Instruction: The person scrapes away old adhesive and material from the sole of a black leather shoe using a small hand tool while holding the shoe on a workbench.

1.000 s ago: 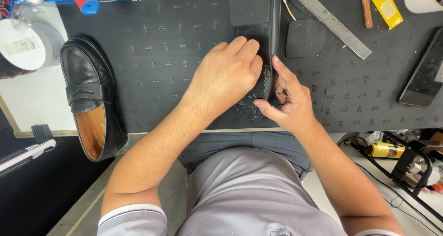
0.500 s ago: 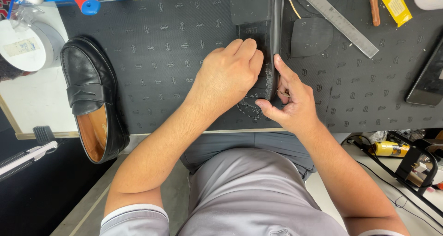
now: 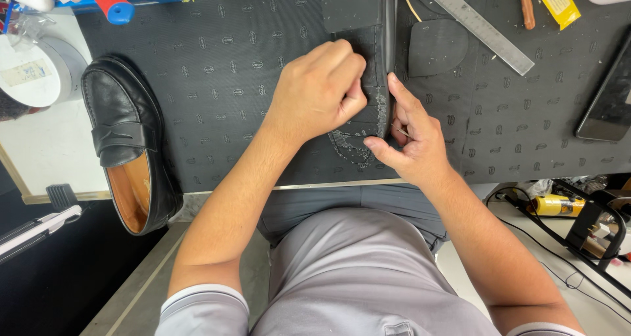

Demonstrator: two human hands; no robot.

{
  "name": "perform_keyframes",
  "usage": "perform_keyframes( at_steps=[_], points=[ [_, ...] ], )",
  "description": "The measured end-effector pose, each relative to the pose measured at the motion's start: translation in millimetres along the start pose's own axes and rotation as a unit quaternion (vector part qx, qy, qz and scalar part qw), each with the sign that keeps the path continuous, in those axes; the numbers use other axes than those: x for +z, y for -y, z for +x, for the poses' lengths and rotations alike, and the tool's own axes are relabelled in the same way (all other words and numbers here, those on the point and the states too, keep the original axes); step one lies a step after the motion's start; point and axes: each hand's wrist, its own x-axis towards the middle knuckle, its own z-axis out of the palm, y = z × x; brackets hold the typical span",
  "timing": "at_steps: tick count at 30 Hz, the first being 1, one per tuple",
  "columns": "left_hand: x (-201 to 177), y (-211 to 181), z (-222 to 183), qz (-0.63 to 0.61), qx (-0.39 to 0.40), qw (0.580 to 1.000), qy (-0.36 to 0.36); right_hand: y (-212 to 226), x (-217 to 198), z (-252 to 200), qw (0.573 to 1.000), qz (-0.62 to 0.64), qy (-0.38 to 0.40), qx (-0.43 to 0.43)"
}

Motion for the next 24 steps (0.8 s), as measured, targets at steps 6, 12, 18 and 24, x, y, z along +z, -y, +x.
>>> perform_keyframes(
  at_steps=[6,12,18,24],
  points=[
    [1.2,-13.9,-16.9,-0.200,-0.166,0.964,-0.062,1.2,-6.2,-7.5,1.000,-0.010,0.000,0.013],
    [10.9,-41.2,-30.5,-0.071,-0.091,0.993,-0.030,0.1,-21.1,-18.9,0.998,-0.040,-0.017,0.036],
    [31.5,-48.6,-39.7,-0.027,-0.052,0.998,0.009,-2.6,-37.4,-29.0,0.998,-0.008,-0.055,0.031],
    [30.7,-53.4,-33.5,-0.009,-0.059,0.998,0.031,-8.3,-46.7,-27.3,0.995,0.039,-0.091,-0.018]
  ],
)
